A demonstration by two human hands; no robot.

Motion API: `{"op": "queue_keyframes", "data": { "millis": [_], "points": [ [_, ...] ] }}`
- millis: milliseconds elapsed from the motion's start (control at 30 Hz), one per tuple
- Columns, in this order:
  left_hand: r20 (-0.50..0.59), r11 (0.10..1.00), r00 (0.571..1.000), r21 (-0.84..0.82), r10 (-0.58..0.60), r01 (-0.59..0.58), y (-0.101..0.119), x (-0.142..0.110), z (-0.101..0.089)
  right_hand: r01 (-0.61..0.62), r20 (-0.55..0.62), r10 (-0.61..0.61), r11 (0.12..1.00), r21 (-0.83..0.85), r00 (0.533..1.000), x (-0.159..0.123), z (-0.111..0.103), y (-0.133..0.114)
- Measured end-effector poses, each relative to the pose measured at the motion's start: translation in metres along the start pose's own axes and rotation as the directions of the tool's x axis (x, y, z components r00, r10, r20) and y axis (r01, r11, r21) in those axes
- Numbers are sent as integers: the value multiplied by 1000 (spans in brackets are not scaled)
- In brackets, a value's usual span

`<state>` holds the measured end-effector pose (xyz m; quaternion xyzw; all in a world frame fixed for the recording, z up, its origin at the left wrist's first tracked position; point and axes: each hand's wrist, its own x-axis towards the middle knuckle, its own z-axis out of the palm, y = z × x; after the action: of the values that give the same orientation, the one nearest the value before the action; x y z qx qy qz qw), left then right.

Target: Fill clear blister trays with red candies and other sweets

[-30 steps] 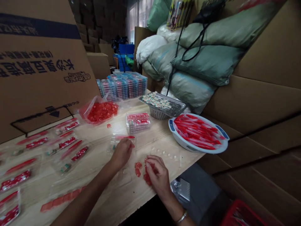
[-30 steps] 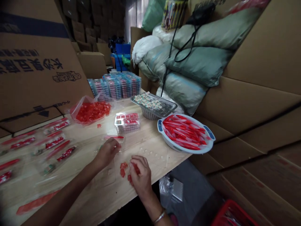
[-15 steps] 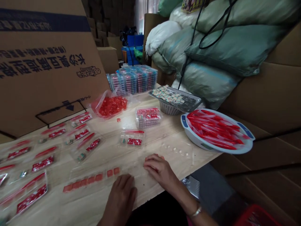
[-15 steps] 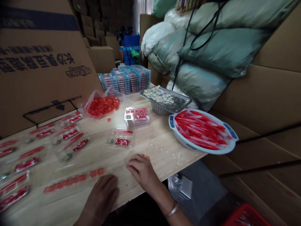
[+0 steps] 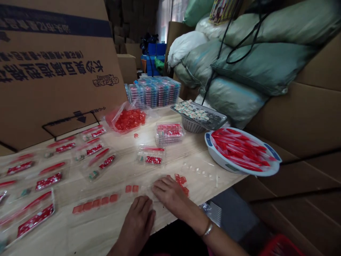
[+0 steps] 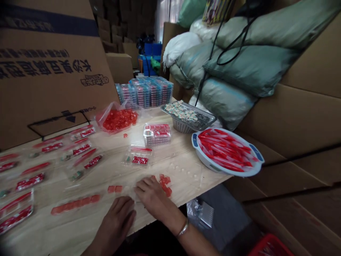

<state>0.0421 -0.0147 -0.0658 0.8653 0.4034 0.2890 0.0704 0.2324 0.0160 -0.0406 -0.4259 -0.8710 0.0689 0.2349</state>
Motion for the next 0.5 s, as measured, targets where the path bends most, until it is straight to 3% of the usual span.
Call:
{"op": "queue_keyframes", "data": {
  "millis": [67, 133, 267, 333, 433, 500],
  "points": [
    [-20, 1000, 1000, 4, 7, -7, -2, -2, 2, -103, -144, 113, 992, 73, 983, -11, -9, 11],
    [-42, 1000, 999, 17, 22, -22, -4, -3, 3, -232, -214, 272, 953, 192, 938, -24, -20, 27],
    [-119, 995, 992, 91, 51, -41, -2, 0, 6, -374, -73, 426, 855, 360, 902, -44, -31, 54],
    [-123, 995, 990, 82, 67, -57, 4, 8, 5, -407, -64, 467, 824, 395, 882, -46, -31, 57],
    [-30, 997, 997, 33, 76, -75, 14, 37, 3, -414, -103, 496, 807, 421, 862, -44, -29, 54],
    [104, 998, 994, 37, 44, -48, 20, 63, 3, -394, -151, 490, 818, 419, 858, -42, -30, 50]
  ]
}}
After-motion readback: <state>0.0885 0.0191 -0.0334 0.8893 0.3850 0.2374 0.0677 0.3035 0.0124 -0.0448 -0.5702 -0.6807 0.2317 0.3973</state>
